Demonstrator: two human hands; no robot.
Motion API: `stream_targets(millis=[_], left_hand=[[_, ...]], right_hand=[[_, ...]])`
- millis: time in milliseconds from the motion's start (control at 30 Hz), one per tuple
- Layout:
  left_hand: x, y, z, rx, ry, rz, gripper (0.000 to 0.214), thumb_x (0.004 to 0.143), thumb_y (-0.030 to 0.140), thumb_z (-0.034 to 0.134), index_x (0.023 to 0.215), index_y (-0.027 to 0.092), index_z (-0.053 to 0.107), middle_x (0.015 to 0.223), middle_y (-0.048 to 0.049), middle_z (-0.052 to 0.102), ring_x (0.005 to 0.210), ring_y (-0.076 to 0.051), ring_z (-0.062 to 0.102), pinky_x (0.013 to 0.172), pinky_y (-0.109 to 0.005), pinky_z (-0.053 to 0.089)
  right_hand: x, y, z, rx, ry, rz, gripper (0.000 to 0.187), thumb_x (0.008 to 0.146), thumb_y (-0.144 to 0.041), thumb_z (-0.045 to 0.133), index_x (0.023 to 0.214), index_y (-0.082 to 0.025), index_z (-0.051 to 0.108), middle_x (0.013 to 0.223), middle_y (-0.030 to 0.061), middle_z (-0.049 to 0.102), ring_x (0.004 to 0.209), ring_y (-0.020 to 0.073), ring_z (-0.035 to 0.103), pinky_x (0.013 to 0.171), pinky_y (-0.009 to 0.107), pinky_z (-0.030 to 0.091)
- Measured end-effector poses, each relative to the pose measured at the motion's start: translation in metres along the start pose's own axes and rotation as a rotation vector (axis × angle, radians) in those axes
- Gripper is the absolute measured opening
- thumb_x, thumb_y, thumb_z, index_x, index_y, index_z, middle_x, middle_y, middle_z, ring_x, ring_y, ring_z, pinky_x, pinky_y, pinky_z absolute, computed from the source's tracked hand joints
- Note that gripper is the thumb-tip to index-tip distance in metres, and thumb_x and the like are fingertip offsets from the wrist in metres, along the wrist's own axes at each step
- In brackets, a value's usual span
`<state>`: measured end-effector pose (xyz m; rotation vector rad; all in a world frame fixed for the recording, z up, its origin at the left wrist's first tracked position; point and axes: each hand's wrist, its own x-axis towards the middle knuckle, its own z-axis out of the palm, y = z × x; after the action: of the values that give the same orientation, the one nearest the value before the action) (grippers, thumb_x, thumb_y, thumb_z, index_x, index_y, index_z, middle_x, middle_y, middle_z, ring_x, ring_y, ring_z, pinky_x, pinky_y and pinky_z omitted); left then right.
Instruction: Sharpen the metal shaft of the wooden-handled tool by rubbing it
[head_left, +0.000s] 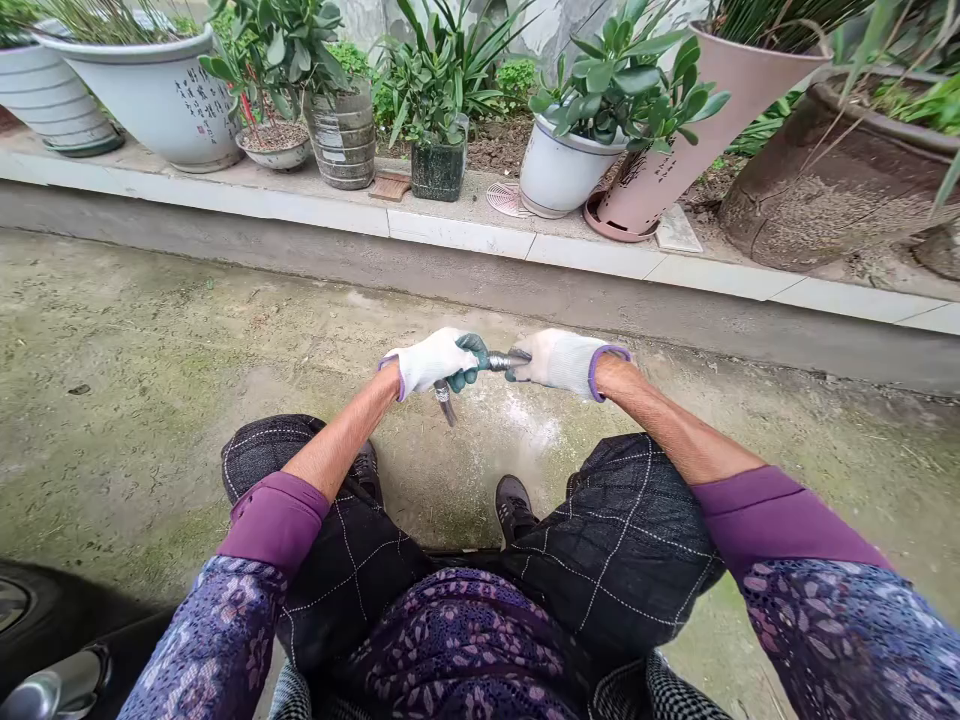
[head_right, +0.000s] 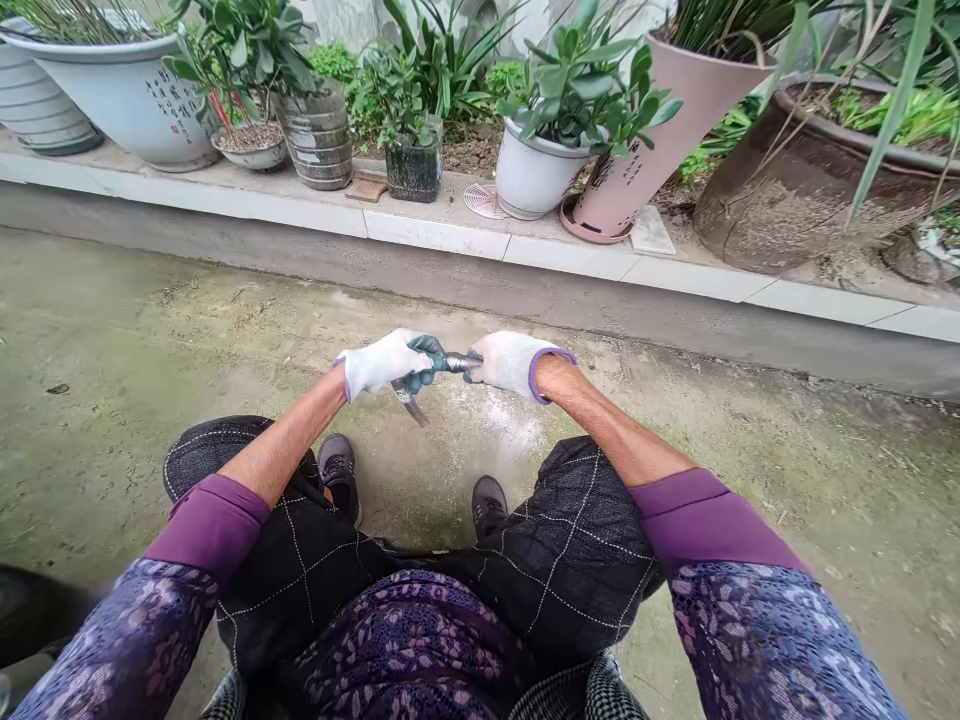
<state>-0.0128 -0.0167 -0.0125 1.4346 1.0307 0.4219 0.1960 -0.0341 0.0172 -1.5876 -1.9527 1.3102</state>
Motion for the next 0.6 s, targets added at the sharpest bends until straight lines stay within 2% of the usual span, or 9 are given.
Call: stream_targets(millis=[100, 167, 233, 333, 433, 500, 600], left_hand=[[-0.002, 0.004, -0.005, -0.158, -0.040, 0.041, 0.005, 0.075, 0.016, 0.067, 0.074, 0.013, 0.064, 0.059, -0.0074, 0.067, 0.048, -0.016, 0.063, 0.042, -0.021, 0.043], [-0.006, 0.004, -0.007, -0.272, -0.082, 0.070, 0.013, 0.077, 0.023, 0.070, 0.082, 0.012, 0.064, 0.061, -0.0085, 0.067, 0.055, -0.019, 0.067, 0.045, -0.023, 0.046], [-0.009, 0.001, -0.005, -0.369, -0.121, 0.113, 0.025, 0.078, 0.033, 0.073, 0.088, 0.012, 0.063, 0.062, -0.0083, 0.067, 0.059, -0.021, 0.069, 0.049, -0.025, 0.050], [-0.012, -0.006, 0.000, -0.419, -0.165, 0.185, 0.037, 0.078, 0.046, 0.074, 0.088, 0.013, 0.063, 0.060, -0.0051, 0.063, 0.057, -0.019, 0.067, 0.055, -0.029, 0.054], [-0.012, -0.011, 0.007, -0.437, -0.225, 0.158, 0.042, 0.076, 0.054, 0.074, 0.085, 0.014, 0.063, 0.059, -0.0015, 0.058, 0.050, -0.014, 0.059, 0.055, -0.030, 0.055], [-0.011, -0.012, 0.009, -0.456, -0.258, 0.107, 0.046, 0.078, 0.060, 0.070, 0.084, 0.015, 0.063, 0.057, -0.0002, 0.055, 0.045, -0.011, 0.052, 0.047, -0.027, 0.051], [-0.010, -0.012, 0.010, -0.502, -0.252, 0.086, 0.054, 0.084, 0.069, 0.055, 0.086, 0.016, 0.064, 0.049, 0.0036, 0.046, 0.034, -0.007, 0.035, 0.035, -0.021, 0.035]], right_hand=[[0.006, -0.002, -0.007, -0.308, 0.147, 0.030, 0.022, 0.069, -0.029, 0.076, 0.063, -0.021, 0.057, 0.044, -0.0048, 0.040, 0.042, 0.0080, 0.036, 0.040, 0.025, 0.018], [0.007, -0.004, -0.012, -0.361, 0.241, 0.034, 0.021, 0.073, -0.034, 0.074, 0.067, -0.020, 0.058, 0.049, -0.0032, 0.046, 0.044, 0.0087, 0.040, 0.040, 0.024, 0.024], [0.008, -0.006, -0.016, -0.182, 0.302, 0.038, 0.024, 0.076, -0.037, 0.073, 0.072, -0.019, 0.059, 0.053, -0.0021, 0.051, 0.043, 0.0083, 0.040, 0.038, 0.023, 0.028], [0.008, -0.007, -0.024, 0.207, 0.388, 0.029, 0.026, 0.076, -0.038, 0.074, 0.077, -0.018, 0.057, 0.055, -0.0026, 0.052, 0.039, 0.0065, 0.038, 0.033, 0.021, 0.031], [0.010, -0.002, -0.037, 0.485, 0.453, 0.005, 0.026, 0.075, -0.036, 0.074, 0.081, -0.018, 0.057, 0.054, -0.0049, 0.050, 0.036, 0.0059, 0.036, 0.029, 0.020, 0.029], [0.011, 0.005, -0.047, 0.576, 0.487, 0.012, 0.023, 0.075, -0.035, 0.072, 0.082, -0.018, 0.058, 0.054, -0.0057, 0.048, 0.035, 0.0057, 0.035, 0.028, 0.020, 0.027], [0.011, 0.018, -0.059, 0.635, 0.544, 0.049, 0.019, 0.077, -0.032, 0.069, 0.081, -0.017, 0.058, 0.053, -0.0059, 0.048, 0.035, 0.0056, 0.035, 0.029, 0.020, 0.026]])
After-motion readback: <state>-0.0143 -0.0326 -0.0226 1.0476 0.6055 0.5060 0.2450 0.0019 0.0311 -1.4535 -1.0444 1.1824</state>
